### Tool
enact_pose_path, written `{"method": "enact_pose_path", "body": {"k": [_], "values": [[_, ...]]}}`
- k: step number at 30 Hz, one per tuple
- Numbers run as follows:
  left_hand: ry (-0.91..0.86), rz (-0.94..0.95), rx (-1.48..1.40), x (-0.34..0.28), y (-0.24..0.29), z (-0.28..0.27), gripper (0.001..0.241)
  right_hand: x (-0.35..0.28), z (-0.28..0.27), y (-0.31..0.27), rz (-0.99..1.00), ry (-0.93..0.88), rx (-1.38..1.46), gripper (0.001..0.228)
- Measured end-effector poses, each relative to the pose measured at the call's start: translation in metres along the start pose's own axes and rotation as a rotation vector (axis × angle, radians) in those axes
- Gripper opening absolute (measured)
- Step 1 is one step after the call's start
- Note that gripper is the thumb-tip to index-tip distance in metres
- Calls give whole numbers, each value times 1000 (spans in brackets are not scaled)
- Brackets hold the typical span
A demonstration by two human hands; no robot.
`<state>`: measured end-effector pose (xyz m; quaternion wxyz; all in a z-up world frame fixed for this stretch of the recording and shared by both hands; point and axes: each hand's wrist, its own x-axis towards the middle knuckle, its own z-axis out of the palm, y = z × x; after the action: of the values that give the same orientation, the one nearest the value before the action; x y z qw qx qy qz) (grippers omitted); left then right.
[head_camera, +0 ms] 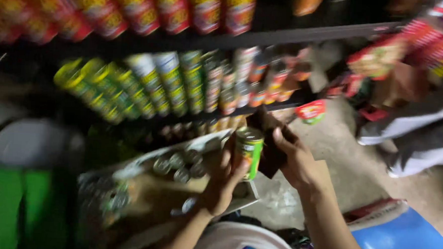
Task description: Wiping dust off various canned goods from a shelf and organizing them into a cardboard box.
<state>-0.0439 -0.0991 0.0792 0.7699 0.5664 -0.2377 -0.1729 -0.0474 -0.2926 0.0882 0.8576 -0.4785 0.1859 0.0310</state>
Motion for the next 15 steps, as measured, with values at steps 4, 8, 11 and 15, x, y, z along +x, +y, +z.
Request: {"method": "enact_pose_path", "body": {"k": [4,8,11,15], "values": [[488,-333,-342,-60,-94,-32,67,-17,46,54,-8,-52,-220,35],[927,-540,-518,-84,-122,-66,59,-22,99,114,-82,-251,-469,59],[1077,-590,-656,-113,-141,-91,61,-44,132,148,-466,-641,-701,83],[1083,-452,-801,-145,-141,-128,75,-47,178,145,-765,-807,-954,72]]}}
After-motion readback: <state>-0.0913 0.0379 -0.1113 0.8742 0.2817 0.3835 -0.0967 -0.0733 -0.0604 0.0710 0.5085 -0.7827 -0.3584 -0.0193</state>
